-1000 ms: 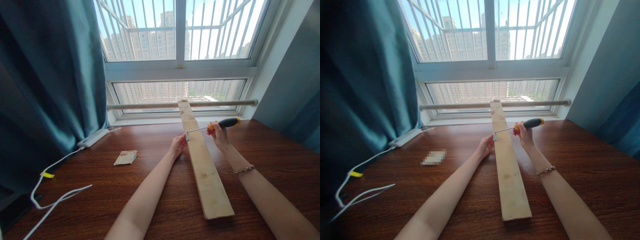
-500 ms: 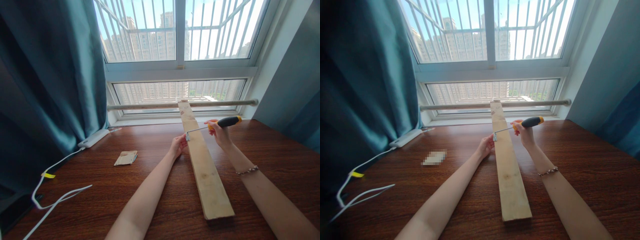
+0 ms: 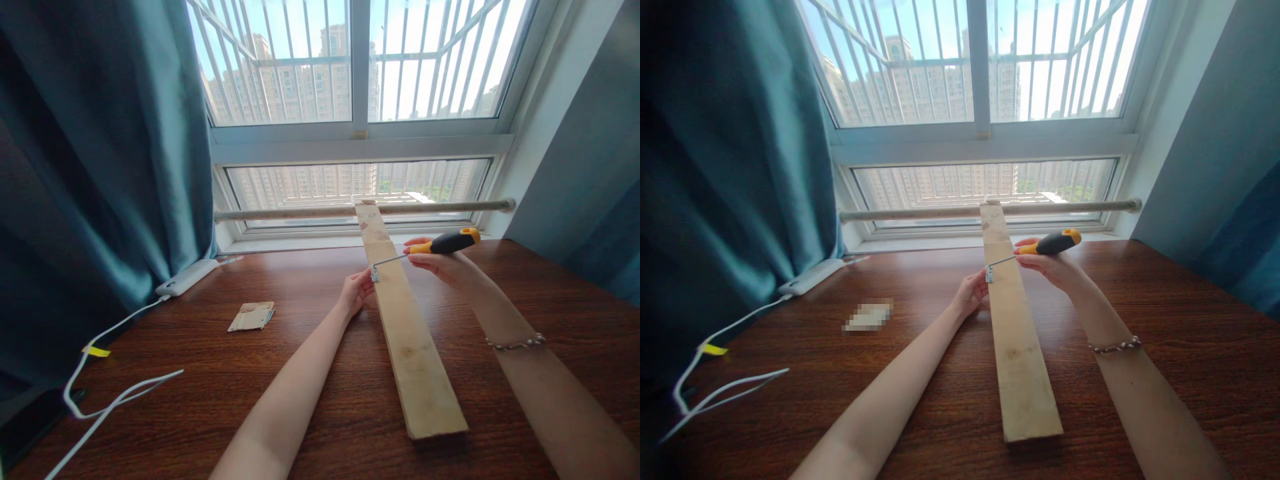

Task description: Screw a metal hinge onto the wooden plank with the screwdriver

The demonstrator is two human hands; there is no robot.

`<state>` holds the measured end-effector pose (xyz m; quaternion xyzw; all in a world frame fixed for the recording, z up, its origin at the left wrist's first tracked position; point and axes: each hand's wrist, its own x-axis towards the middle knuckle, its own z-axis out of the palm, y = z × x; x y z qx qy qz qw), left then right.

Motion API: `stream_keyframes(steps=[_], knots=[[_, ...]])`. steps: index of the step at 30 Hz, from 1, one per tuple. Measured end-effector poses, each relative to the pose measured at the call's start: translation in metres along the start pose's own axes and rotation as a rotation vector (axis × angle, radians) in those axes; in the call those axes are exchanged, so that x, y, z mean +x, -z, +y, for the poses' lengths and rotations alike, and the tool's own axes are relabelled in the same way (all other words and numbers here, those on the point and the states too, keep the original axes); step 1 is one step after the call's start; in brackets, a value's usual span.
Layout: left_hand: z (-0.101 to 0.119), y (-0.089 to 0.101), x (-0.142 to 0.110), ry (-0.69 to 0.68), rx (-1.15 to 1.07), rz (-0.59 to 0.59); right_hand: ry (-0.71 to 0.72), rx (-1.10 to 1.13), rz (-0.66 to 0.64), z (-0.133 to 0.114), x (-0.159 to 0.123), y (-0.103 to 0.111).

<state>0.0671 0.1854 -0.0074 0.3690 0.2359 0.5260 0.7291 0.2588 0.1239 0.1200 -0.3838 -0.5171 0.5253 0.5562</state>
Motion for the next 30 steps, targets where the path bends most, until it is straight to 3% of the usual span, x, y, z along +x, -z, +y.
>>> stream_keyframes(steps=[5,12,24,30], knots=[[0.001,-0.001,-0.001,0.001,-0.001,-0.003,-0.057,0.04,-0.059,-0.003,-0.002,0.006],[0.001,-0.002,0.0,0.008,-0.009,0.007,-0.008,-0.029,-0.003,-0.001,-0.001,0.007],[0.003,-0.006,-0.005,-0.011,-0.002,-0.037,0.208,-0.125,0.431,0.017,0.001,-0.026],[0.001,-0.001,-0.001,0.001,0.017,-0.009,0.305,-0.238,0.514,0.012,-0.001,-0.023]])
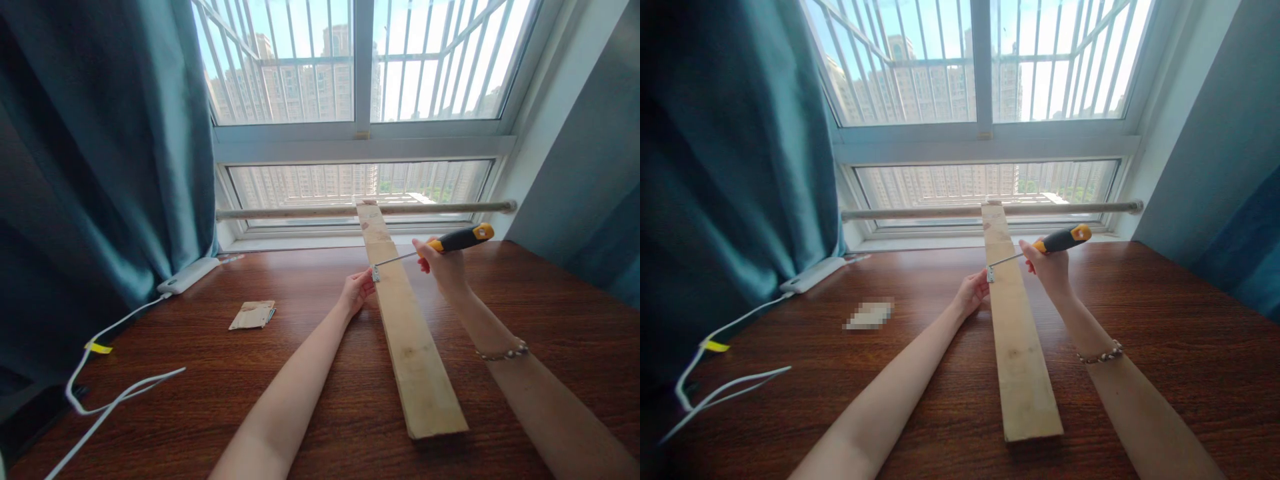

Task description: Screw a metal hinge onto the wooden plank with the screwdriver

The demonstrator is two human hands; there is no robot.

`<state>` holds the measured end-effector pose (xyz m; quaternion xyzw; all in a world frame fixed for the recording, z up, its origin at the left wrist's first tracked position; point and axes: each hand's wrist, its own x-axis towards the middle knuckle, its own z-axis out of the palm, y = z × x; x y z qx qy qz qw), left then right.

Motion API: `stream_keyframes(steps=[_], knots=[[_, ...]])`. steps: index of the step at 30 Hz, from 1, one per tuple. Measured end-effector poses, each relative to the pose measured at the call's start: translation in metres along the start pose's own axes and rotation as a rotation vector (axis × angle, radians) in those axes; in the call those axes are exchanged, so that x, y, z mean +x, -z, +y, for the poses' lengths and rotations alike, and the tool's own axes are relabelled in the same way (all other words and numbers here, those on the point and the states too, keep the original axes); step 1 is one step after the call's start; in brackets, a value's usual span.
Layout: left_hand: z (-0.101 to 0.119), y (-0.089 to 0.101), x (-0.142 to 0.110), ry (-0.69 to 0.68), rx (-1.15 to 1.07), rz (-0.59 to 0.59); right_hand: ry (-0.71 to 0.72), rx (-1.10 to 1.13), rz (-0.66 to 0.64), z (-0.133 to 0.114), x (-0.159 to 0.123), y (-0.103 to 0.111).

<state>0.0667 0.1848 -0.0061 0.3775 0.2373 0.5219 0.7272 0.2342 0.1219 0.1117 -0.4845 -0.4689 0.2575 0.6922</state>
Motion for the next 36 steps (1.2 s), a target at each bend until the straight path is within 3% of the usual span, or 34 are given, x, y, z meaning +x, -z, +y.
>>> stream_keyframes(steps=[13,30,36], knots=[[-0.0019,0.0042,0.0038,0.007,0.011,-0.002,-0.019,-0.12,0.041,0.0059,0.0037,0.0023],[-0.0038,0.0068,0.0062,0.013,0.008,-0.009,0.014,-0.217,-0.067,0.0005,-0.0003,0.0024],[0.0001,0.002,0.0021,0.008,0.014,-0.019,-0.06,-0.09,-0.125,-0.0017,-0.0011,0.0002]])
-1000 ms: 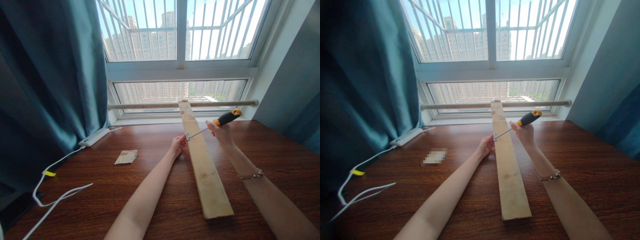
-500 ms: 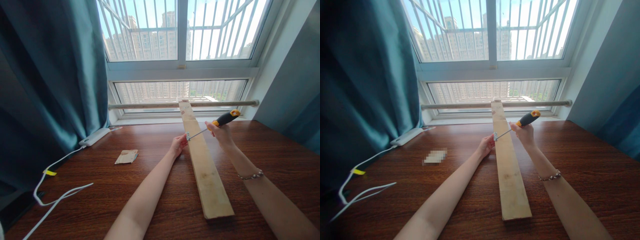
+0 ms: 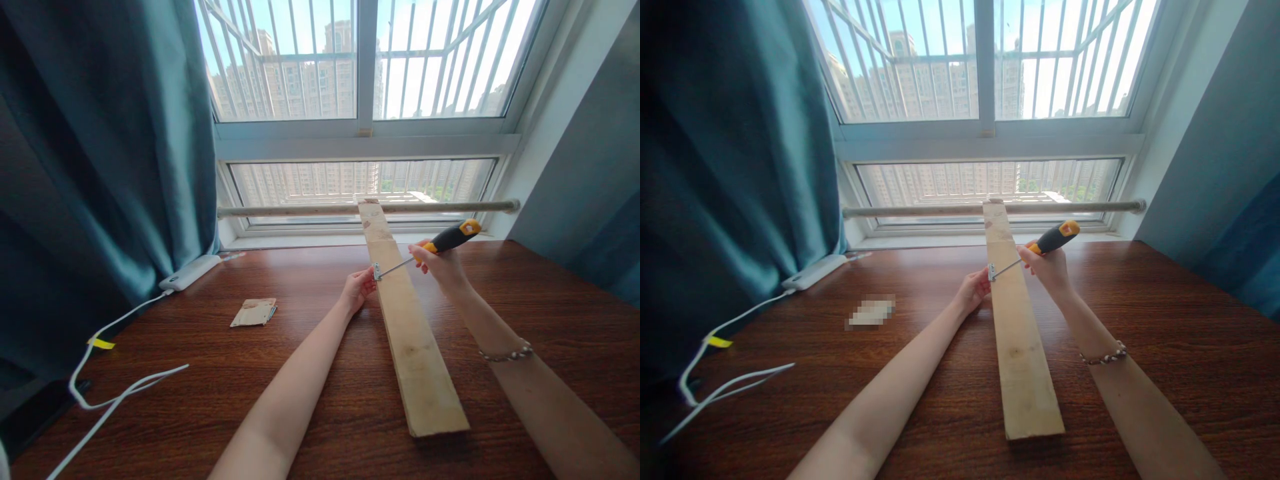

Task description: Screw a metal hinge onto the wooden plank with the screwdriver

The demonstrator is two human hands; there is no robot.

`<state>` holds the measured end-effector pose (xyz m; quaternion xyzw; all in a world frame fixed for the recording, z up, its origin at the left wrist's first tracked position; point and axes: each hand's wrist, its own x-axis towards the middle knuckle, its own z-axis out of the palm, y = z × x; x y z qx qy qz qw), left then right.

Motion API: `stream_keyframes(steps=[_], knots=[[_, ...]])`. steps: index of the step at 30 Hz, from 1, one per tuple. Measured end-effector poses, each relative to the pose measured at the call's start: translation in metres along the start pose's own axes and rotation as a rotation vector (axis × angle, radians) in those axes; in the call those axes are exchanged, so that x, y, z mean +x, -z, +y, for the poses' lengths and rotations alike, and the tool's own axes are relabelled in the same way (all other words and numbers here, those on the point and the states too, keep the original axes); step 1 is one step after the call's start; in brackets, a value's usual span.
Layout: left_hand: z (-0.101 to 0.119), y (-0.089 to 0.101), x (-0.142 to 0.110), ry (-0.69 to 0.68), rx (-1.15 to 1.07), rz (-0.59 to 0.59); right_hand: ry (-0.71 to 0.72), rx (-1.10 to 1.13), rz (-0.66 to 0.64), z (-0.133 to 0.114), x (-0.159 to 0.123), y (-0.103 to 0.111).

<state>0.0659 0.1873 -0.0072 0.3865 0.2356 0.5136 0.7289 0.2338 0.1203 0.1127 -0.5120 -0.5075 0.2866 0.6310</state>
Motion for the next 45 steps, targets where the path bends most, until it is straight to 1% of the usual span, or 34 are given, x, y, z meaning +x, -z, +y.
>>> stream_keyframes(steps=[4,8,13,17,20,23,26,28,31,36,39,41,43,45], knots=[[0.005,-0.006,-0.004,-0.006,0.009,0.016,-0.041,0.141,-0.135,-0.004,-0.002,0.0],[0.007,-0.009,-0.007,-0.001,0.018,0.016,-0.058,0.161,-0.153,-0.007,-0.003,0.0],[0.008,-0.008,-0.007,0.007,0.034,0.034,-0.125,0.183,-0.165,-0.01,-0.003,0.001],[0.007,-0.006,-0.006,0.004,0.042,0.035,-0.141,0.189,-0.188,-0.014,-0.003,0.003],[0.004,-0.004,-0.003,-0.006,0.041,0.022,-0.182,0.197,-0.238,-0.018,-0.003,0.007],[0.002,0.0,-0.001,-0.015,0.033,0.008,-0.238,0.221,-0.323,-0.022,-0.002,0.012],[0.001,0.001,0.0,-0.014,0.027,-0.002,-0.237,0.225,-0.384,-0.025,-0.003,0.016],[0.001,0.001,-0.001,-0.012,0.028,-0.005,-0.211,0.196,-0.381,-0.026,-0.004,0.016],[0.002,0.0,-0.002,-0.01,0.04,0.006,-0.158,0.128,-0.342,-0.028,-0.007,0.015],[0.005,-0.003,-0.005,-0.007,0.036,0.028,-0.085,-0.022,-0.2,-0.026,-0.008,0.011],[0.007,-0.006,-0.007,0.002,0.031,0.039,-0.003,-0.168,-0.124,-0.021,-0.005,0.01],[0.008,-0.008,-0.008,0.009,0.033,0.041,0.046,-0.224,-0.095,-0.018,-0.003,0.011],[0.009,-0.009,-0.009,0.008,0.038,0.036,0.044,-0.182,-0.103,-0.017,-0.003,0.01],[0.01,-0.01,-0.009,0.003,0.048,0.032,0.022,-0.076,-0.14,-0.019,-0.005,0.009]])
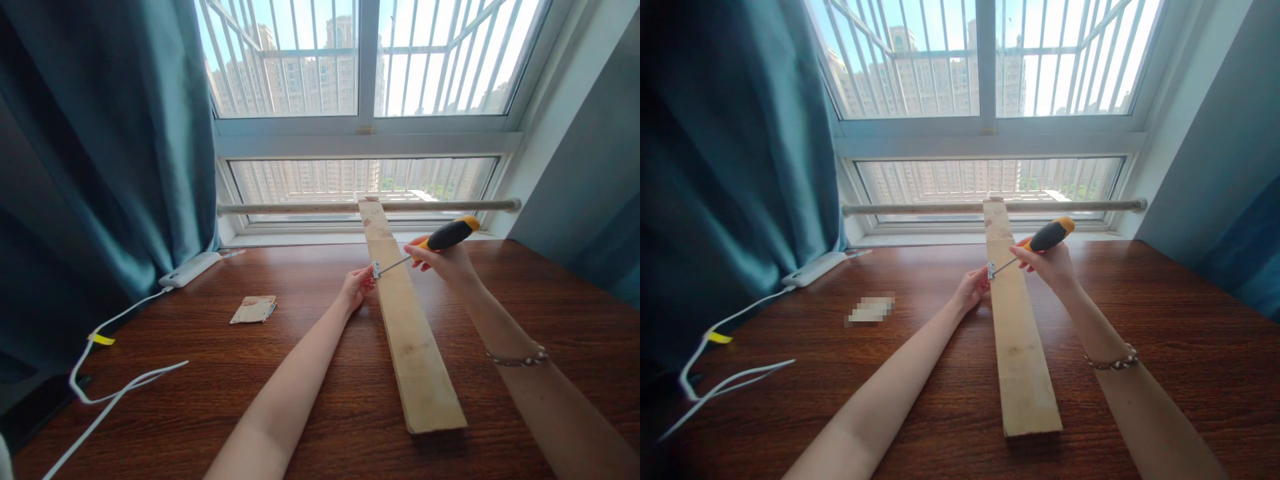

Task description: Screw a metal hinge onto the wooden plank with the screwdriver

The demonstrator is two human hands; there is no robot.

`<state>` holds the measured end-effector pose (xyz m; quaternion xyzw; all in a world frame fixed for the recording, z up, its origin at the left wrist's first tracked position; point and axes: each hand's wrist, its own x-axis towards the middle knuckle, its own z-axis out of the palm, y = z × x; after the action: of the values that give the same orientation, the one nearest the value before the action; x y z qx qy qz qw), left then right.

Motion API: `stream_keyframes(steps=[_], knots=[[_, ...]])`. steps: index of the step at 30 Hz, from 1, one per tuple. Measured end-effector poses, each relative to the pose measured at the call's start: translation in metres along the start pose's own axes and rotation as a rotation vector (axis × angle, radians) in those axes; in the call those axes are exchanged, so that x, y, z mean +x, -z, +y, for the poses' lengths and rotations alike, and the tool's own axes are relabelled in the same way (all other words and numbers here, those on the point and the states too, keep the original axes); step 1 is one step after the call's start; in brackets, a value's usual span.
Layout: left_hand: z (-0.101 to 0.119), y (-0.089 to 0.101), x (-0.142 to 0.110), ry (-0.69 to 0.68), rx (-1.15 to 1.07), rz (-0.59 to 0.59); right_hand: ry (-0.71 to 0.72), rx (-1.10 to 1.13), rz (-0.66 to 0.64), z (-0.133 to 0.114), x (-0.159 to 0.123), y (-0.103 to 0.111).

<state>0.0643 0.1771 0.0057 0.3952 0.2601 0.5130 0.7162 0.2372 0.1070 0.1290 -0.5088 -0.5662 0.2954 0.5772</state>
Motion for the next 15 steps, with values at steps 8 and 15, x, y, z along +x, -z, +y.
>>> stream_keyframes(steps=[8,15], knots=[[-0.0019,0.0016,0.0018,-0.013,-0.008,0.002,-0.07,0.216,0.034,-0.007,-0.0028,-0.0021],[-0.0041,0.0036,0.0044,-0.011,-0.023,0.021,-0.082,0.232,0.017,-0.0057,-0.002,-0.0027]])
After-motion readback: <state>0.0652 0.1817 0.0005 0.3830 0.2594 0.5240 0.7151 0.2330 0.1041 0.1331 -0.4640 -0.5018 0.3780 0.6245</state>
